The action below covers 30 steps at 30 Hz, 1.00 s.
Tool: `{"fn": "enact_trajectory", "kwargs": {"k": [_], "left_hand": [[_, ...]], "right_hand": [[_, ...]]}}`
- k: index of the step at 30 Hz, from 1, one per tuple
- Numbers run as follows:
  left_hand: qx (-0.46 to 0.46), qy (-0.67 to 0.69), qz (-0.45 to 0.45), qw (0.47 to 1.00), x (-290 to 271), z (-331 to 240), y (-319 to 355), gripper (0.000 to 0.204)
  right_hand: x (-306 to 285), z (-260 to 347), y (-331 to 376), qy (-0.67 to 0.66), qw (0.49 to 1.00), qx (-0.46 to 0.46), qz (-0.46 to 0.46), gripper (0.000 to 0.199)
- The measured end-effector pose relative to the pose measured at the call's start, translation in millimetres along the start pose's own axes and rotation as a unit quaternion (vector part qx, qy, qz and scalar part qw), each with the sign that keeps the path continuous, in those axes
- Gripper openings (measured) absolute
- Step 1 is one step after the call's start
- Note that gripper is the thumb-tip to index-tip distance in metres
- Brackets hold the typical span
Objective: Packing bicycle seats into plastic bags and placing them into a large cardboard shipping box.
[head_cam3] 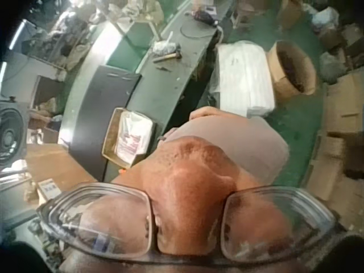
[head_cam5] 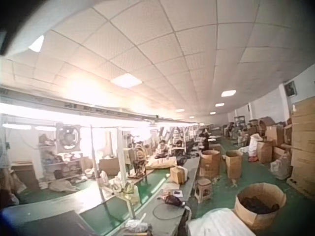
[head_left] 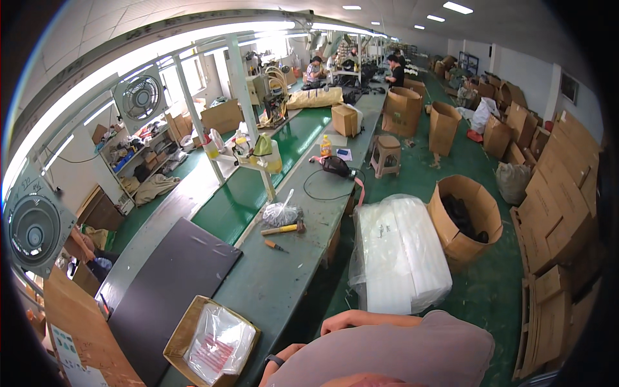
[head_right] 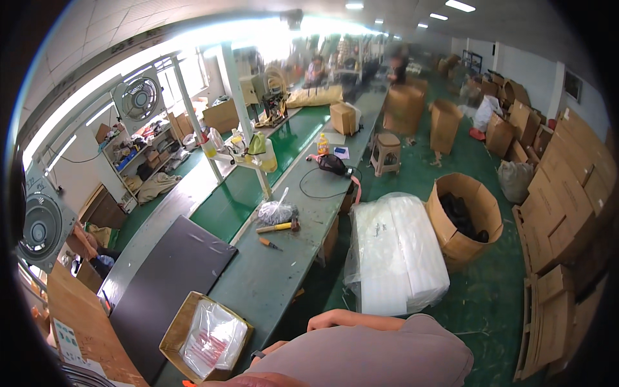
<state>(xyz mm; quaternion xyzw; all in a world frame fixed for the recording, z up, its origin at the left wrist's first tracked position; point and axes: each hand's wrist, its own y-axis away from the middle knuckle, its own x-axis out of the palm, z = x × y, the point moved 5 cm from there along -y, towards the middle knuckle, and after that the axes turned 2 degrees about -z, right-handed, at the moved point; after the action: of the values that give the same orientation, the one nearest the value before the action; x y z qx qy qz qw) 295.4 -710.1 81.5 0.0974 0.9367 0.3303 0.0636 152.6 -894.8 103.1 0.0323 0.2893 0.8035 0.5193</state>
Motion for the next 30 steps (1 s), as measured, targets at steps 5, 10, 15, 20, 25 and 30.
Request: {"fn": "enact_trajectory", "kwargs": {"k": [5, 10, 15, 20, 25, 30], "left_hand": [[0.051, -0.012, -0.017, 0.999, -38.1, 2.1, 1.8, 0.032], [0.089, -0.011, -0.030, 0.996, -63.7, 14.7, 0.9, 0.032], [0.114, -0.019, -0.033, 0.993, -78.0, 15.8, -3.7, 0.032], [0.115, -0.052, -0.029, 0.992, -97.5, 9.9, 5.9, 0.033], [0.116, -0.087, -0.030, 0.989, -110.6, -6.3, 3.6, 0.033], [0.124, -0.119, -0.032, 0.985, -117.9, -29.5, -3.4, 0.033]], "right_hand": [[3.7, 50.4, -18.1, -0.020, 0.999, -0.032, 0.030, 0.033], [-5.2, 86.9, -27.6, 0.092, 0.994, -0.054, -0.023, 0.033], [-13.6, 116.9, -18.8, 0.189, 0.975, -0.082, -0.080, 0.033], [-15.4, 148.7, -7.2, 0.264, 0.943, -0.128, -0.158, 0.033], [-21.3, 165.6, 14.5, 0.339, 0.894, -0.170, -0.237, 0.034], [-23.3, 177.0, 41.5, 0.416, 0.831, -0.202, -0.310, 0.034]]}}
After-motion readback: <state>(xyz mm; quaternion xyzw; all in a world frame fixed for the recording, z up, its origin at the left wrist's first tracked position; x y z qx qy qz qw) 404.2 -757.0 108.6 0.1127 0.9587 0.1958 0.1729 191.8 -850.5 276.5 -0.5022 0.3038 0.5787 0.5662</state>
